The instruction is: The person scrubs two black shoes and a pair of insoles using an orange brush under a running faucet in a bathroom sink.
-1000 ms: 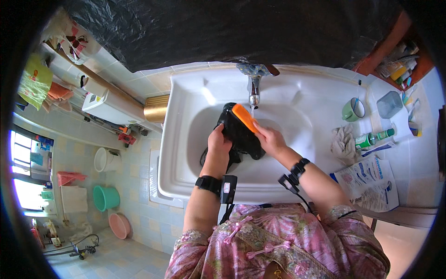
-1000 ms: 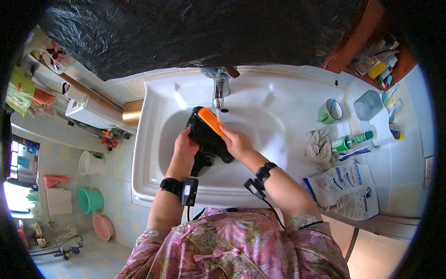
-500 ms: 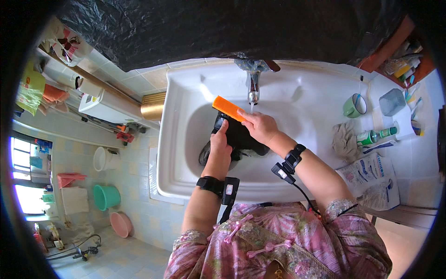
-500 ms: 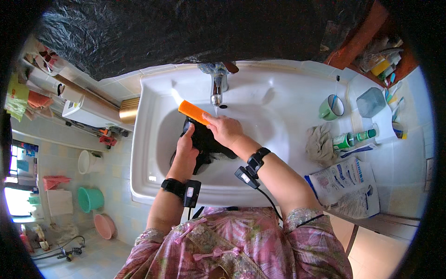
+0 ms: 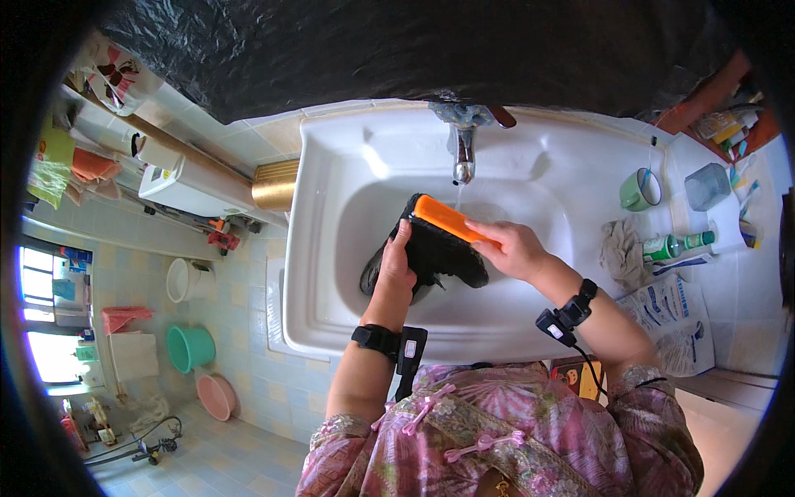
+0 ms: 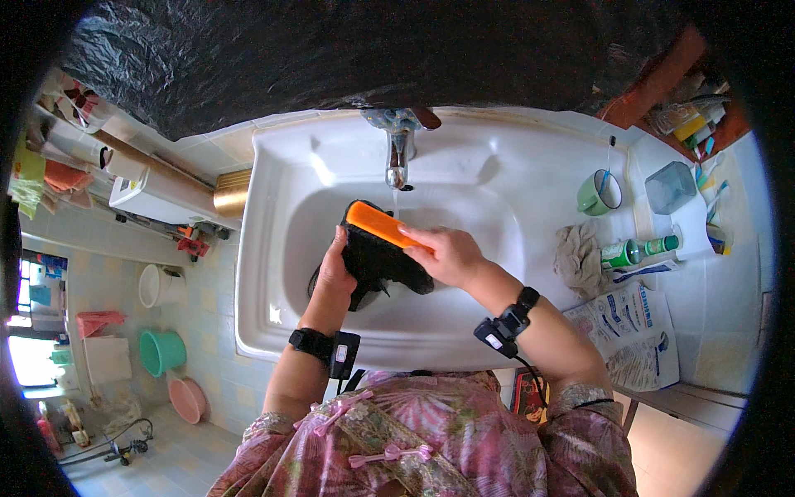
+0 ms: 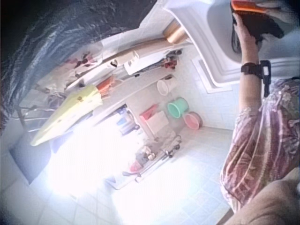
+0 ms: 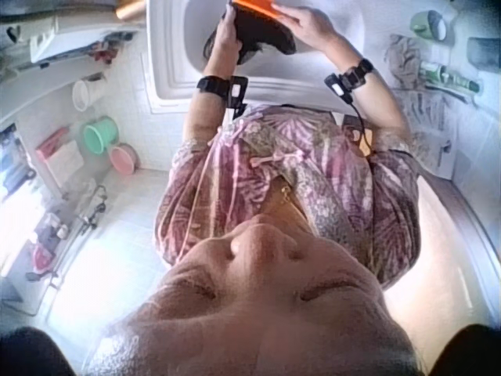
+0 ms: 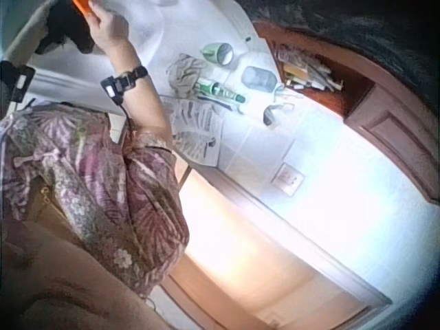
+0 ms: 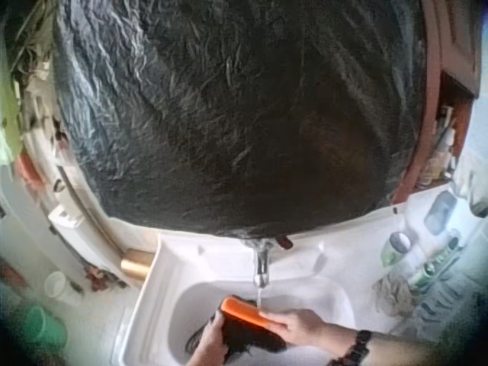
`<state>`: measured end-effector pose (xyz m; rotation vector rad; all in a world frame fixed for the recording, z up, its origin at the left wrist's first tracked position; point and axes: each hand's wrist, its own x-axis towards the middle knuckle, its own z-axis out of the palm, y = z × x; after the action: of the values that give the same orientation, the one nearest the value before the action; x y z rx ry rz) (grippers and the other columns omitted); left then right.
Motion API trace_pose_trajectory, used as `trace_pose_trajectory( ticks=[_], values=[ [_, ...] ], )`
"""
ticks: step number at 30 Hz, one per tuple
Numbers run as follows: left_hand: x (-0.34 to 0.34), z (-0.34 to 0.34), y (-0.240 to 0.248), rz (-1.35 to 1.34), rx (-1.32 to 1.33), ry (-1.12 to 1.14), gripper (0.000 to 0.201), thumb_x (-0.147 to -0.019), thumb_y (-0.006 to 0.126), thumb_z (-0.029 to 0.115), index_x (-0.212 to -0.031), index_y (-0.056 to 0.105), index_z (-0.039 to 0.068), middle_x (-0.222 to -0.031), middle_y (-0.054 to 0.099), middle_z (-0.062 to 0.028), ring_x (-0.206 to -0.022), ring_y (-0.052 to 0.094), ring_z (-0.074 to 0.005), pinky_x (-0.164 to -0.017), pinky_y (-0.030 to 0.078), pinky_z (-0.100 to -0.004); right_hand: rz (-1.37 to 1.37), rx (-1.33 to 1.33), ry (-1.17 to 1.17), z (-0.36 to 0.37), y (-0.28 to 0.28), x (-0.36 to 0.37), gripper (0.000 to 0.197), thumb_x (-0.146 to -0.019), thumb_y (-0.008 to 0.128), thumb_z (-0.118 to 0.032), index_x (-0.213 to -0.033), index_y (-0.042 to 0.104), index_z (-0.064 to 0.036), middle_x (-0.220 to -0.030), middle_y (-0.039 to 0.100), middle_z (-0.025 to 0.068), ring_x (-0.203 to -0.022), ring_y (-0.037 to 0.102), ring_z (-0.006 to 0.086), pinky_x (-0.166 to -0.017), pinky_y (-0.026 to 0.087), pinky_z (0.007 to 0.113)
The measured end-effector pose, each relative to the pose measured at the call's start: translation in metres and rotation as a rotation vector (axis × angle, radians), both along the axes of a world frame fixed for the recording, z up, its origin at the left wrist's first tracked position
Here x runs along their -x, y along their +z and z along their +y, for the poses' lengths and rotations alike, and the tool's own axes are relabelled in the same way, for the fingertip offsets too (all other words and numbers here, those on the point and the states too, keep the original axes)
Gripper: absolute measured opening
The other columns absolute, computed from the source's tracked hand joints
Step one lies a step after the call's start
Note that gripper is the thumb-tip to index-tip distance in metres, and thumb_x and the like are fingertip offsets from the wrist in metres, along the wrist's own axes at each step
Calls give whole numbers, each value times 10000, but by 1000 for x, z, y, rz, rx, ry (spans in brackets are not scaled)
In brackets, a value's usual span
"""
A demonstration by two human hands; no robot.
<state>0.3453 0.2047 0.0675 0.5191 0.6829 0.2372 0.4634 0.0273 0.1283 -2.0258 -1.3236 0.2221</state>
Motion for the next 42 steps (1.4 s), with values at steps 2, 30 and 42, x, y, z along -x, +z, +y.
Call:
trace_pose_trajectory(
  ticks=[2, 30, 42],
  values=[
    [-2, 0, -13, 67, -91, 12, 570, -818, 566, 383, -1198, 394, -6, -1125, 522, -127, -996, 538, -246, -872, 430, -362, 41, 7, -26, 14, -1, -5, 298, -786, 590, -187, -1081, 582, -145, -851, 623, 124, -703, 601, 277, -628, 484, 332],
    [62, 32, 1, -51, -476, -411, 398, -776, 611, 241, -1086, 500, 18, -953, 556, -46, -884, 523, -153, -824, 415, -292, 516, 412, -209, -50, -14, 1, 278, -830, 569, -178, -1097, 575, -99, -820, 646, 100, -682, 547, 81, -608, 447, 248],
    [86, -4, 2, 67, -306, -212, 185, -701, 622, 6, -872, 586, -55, -819, 623, -106, -703, 610, -186, -652, 506, -290, 142, 444, -281, -73, -76, -9, 286, -836, 527, -256, -1104, 569, -164, -726, 632, 119, -562, 587, 244, -562, 481, 348]
  ],
)
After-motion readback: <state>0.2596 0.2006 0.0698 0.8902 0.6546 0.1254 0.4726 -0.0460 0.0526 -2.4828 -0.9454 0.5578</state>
